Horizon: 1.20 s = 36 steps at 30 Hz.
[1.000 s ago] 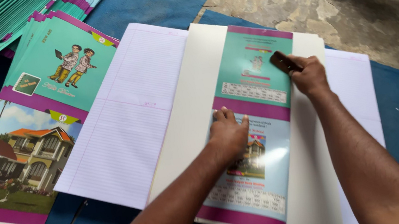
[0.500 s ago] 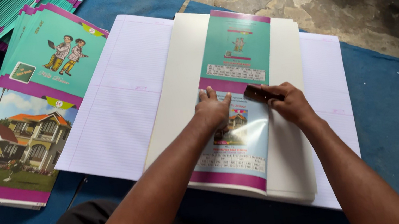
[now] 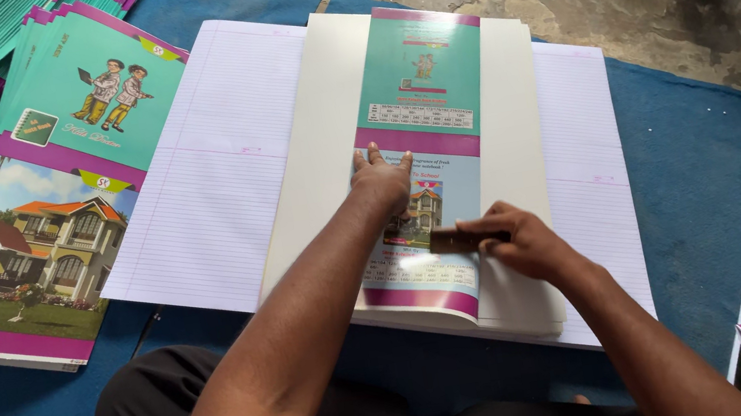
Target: The person inserts printed covers into notebook pages and presses the spine with a wooden block to secure the binding. The person repeats this process for multiple notebooks, stacking the finished items to the side.
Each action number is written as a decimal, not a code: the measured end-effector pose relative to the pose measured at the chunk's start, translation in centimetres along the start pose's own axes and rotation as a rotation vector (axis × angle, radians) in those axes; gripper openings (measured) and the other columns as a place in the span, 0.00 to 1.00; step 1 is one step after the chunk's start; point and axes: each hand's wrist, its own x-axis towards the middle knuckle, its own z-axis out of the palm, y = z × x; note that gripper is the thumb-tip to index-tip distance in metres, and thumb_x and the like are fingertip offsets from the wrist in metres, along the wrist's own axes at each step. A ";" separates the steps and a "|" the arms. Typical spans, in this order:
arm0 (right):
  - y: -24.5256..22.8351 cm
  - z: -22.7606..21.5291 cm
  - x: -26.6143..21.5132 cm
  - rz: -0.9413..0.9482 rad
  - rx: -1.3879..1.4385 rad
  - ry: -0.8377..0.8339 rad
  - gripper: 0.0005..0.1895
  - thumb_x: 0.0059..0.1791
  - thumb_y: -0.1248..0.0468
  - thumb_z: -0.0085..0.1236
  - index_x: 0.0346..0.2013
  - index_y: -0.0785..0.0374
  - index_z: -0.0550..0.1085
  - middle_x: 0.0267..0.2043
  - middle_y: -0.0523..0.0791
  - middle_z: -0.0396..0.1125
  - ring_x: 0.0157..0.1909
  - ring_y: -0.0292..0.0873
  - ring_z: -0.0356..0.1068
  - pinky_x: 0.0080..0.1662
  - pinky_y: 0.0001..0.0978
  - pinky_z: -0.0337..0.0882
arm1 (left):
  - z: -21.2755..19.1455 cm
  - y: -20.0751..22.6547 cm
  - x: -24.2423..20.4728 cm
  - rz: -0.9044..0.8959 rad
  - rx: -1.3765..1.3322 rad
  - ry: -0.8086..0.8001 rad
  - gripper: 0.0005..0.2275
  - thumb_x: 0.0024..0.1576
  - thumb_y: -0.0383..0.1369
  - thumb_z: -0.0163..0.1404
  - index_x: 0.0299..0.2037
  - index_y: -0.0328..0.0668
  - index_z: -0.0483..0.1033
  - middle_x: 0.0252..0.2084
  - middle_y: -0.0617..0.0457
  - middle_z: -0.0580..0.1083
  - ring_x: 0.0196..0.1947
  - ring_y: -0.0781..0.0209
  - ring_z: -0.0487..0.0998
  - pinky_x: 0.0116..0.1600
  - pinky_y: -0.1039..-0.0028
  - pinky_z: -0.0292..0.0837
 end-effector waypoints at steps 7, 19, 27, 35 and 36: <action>0.3 0.4 -2.6 -0.135 0.001 -0.146 0.27 0.44 0.74 0.59 0.52 0.43 0.81 0.43 0.42 0.70 0.46 0.39 0.71 0.53 0.33 0.74 | 0.1 -0.2 0.1 0.016 0.001 0.014 0.52 0.49 0.32 0.66 0.76 0.80 0.39 0.80 0.46 0.31 0.79 0.36 0.27 0.76 0.55 0.49; -1.6 0.5 -4.7 -0.017 -0.058 -0.291 0.21 0.43 0.72 0.62 0.46 0.47 0.85 0.41 0.43 0.72 0.45 0.41 0.71 0.50 0.33 0.75 | 0.3 -0.4 0.3 0.015 -0.056 0.056 0.49 0.50 0.29 0.65 0.76 0.78 0.43 0.80 0.44 0.31 0.78 0.36 0.29 0.76 0.54 0.51; 1.7 -0.3 -4.5 -0.117 0.143 -0.318 0.25 0.40 0.73 0.59 0.49 0.51 0.83 0.45 0.45 0.76 0.46 0.40 0.75 0.52 0.31 0.76 | 2.7 0.9 0.5 0.110 0.023 0.261 0.28 0.62 0.33 0.51 0.73 0.45 0.59 0.77 0.28 0.48 0.76 0.30 0.48 0.74 0.54 0.57; 4.9 -5.2 -4.7 0.344 0.338 0.268 0.26 0.49 0.67 0.54 0.63 0.47 0.74 0.43 0.52 0.74 0.33 0.45 0.67 0.34 0.43 0.67 | 5.2 6.4 -3.1 0.093 0.069 0.288 0.38 0.59 0.50 0.50 0.76 0.47 0.46 0.75 0.26 0.47 0.74 0.27 0.47 0.69 0.32 0.49; 5.4 -5.6 -4.7 0.390 0.343 0.366 0.27 0.50 0.67 0.52 0.64 0.47 0.73 0.42 0.53 0.74 0.34 0.45 0.70 0.35 0.42 0.70 | 5.1 7.0 -3.7 0.072 0.032 0.244 0.43 0.57 0.57 0.51 0.76 0.47 0.43 0.75 0.26 0.44 0.75 0.27 0.44 0.69 0.31 0.48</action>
